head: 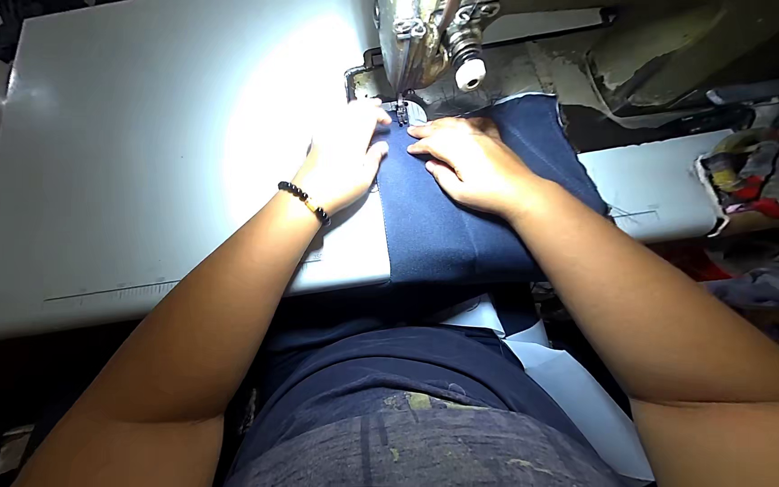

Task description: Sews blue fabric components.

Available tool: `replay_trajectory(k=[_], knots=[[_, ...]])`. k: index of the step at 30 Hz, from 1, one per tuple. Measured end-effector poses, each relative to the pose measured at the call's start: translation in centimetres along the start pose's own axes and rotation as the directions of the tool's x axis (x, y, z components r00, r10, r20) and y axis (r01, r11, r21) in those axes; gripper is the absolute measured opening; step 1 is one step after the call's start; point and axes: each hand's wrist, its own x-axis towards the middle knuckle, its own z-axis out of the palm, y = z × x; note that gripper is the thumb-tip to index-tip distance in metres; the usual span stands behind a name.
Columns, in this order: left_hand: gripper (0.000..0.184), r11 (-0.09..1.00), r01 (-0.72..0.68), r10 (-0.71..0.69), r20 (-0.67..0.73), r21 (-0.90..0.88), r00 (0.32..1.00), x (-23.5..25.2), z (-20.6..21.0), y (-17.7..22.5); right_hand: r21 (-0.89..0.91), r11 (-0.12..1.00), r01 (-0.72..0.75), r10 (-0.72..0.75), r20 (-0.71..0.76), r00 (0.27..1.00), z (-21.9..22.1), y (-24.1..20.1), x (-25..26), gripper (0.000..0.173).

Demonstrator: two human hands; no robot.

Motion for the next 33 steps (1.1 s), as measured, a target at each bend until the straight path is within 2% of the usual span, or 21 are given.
replay_trajectory(k=[3, 6, 8, 11, 13, 15, 17, 18, 20, 21, 22, 24, 26, 33], knots=[[0.035, 0.989, 0.149, -0.149, -0.003, 0.022, 0.989, 2.7, -0.2, -0.3, -0.006, 1.000, -0.015, 0.015, -0.010, 1.000, 0.1, -0.2, -0.1, 0.041], [0.030, 0.976, 0.211, -0.212, 0.030, 0.048, 0.977, 4.0, 0.3, -0.5, -0.011, 1.000, -0.014, 0.013, -0.023, 1.000, 0.2, -0.1, -0.2, 0.041], [0.025, 0.985, 0.160, -0.160, -0.001, 0.062, 0.987, 3.8, 0.7, -0.3, -0.005, 1.000, -0.016, 0.016, -0.016, 1.000, 0.2, -0.1, -0.2, 0.041], [0.025, 0.985, -0.073, 0.075, -0.008, 0.154, 0.997, 2.6, 0.6, -0.1, 0.009, 1.000, -0.017, 0.017, -0.022, 1.000, 0.3, 0.0, -0.2, 0.042], [0.027, 0.963, -0.150, 0.148, 0.023, 0.224, 0.989, 1.7, -0.1, 0.0, 0.006, 1.000, -0.016, 0.016, -0.020, 1.000, 0.3, 0.0, -0.2, 0.042], [0.031, 0.962, -0.073, 0.065, 0.039, 0.262, 0.997, 0.9, -0.8, 0.1, -0.001, 1.000, -0.016, 0.016, -0.015, 1.000, 0.2, 0.0, -0.1, 0.042], [0.034, 0.965, 0.098, -0.107, 0.023, 0.242, 0.994, 0.0, -1.5, 0.9, -0.003, 1.000, -0.017, 0.017, -0.007, 1.000, 0.1, 0.0, -0.1, 0.042], [0.036, 0.968, 0.140, -0.142, -0.005, 0.209, 0.990, -0.7, -1.6, 1.2, -0.002, 1.000, -0.013, 0.013, -0.007, 1.000, 0.1, 0.0, -0.1, 0.042], [0.044, 0.988, 0.089, -0.084, -0.045, 0.129, 0.995, -2.4, -1.3, 1.6, -0.001, 1.000, -0.012, 0.012, -0.009, 1.000, 0.1, 0.0, -0.1, 0.042], [0.053, 0.994, 0.034, -0.032, -0.019, 0.103, 0.999, -3.1, -0.9, 1.7, -0.003, 1.000, -0.015, 0.014, -0.012, 1.000, 0.1, 0.0, -0.2, 0.042], [0.063, 0.997, -0.009, 0.006, 0.033, 0.079, 0.999, -3.7, -0.6, 1.7, -0.003, 1.000, -0.015, 0.015, -0.016, 1.000, 0.1, 0.0, -0.2, 0.042], [0.078, 0.996, -0.004, -0.010, 0.154, 0.091, 0.988, -4.4, 0.0, 1.8, -0.003, 1.000, -0.014, 0.014, -0.009, 1.000, 0.0, 0.0, -0.1, 0.042], [0.080, 0.995, 0.015, -0.034, 0.189, 0.100, 0.981, -4.1, 0.3, 1.9, -0.006, 1.000, -0.012, 0.013, 0.005, 1.000, -0.3, 0.3, 0.2, 0.042], [0.083, 0.998, -0.035, 0.026, 0.177, 0.048, 0.984, -2.0, 0.1, 1.1, 0.021, 0.999, -0.044, 0.044, 0.035, 0.998, -1.2, 1.3, 1.4, 0.046]])
